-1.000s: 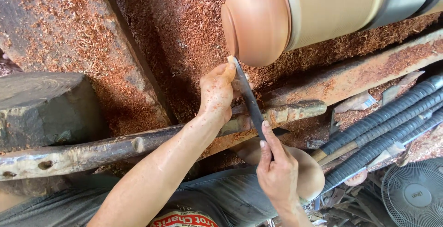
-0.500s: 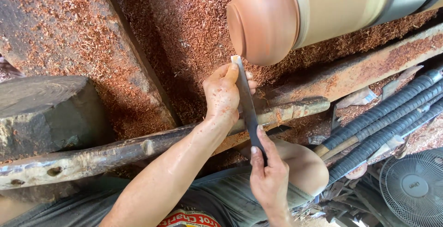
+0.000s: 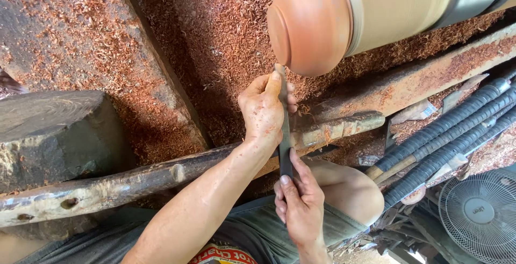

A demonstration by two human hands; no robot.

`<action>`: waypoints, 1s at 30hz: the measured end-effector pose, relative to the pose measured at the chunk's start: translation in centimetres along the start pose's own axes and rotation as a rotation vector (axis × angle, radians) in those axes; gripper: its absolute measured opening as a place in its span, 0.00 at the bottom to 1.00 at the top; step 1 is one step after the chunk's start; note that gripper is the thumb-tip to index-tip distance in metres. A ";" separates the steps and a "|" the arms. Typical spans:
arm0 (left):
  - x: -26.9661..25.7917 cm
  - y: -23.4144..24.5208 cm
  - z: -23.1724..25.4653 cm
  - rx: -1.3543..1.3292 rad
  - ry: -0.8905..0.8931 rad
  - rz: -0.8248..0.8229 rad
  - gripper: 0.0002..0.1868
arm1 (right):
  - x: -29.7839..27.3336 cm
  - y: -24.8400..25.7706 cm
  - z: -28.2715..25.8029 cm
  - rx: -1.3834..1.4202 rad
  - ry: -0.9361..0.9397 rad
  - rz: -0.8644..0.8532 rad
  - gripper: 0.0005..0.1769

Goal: Shaping and finishing a wooden object on a lathe using various chisels and sandpaper

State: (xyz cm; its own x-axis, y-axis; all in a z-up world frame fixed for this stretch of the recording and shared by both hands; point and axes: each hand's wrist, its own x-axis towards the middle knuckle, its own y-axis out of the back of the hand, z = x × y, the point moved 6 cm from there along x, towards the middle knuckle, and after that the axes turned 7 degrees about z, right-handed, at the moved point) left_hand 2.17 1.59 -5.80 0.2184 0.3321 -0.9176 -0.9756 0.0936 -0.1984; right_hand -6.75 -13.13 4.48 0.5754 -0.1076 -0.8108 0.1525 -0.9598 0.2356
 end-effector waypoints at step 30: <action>-0.3 0.2 0.8 0.066 -0.079 0.079 0.15 | -0.5 -0.3 0.3 0.262 -0.237 -0.051 0.33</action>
State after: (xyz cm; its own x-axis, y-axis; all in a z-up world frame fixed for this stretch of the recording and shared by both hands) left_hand 1.94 2.31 -5.30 0.1448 0.4138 -0.8988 -0.9870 0.1248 -0.1015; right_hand -7.33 -12.90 4.61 0.3653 -0.0856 -0.9269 -0.0530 -0.9961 0.0711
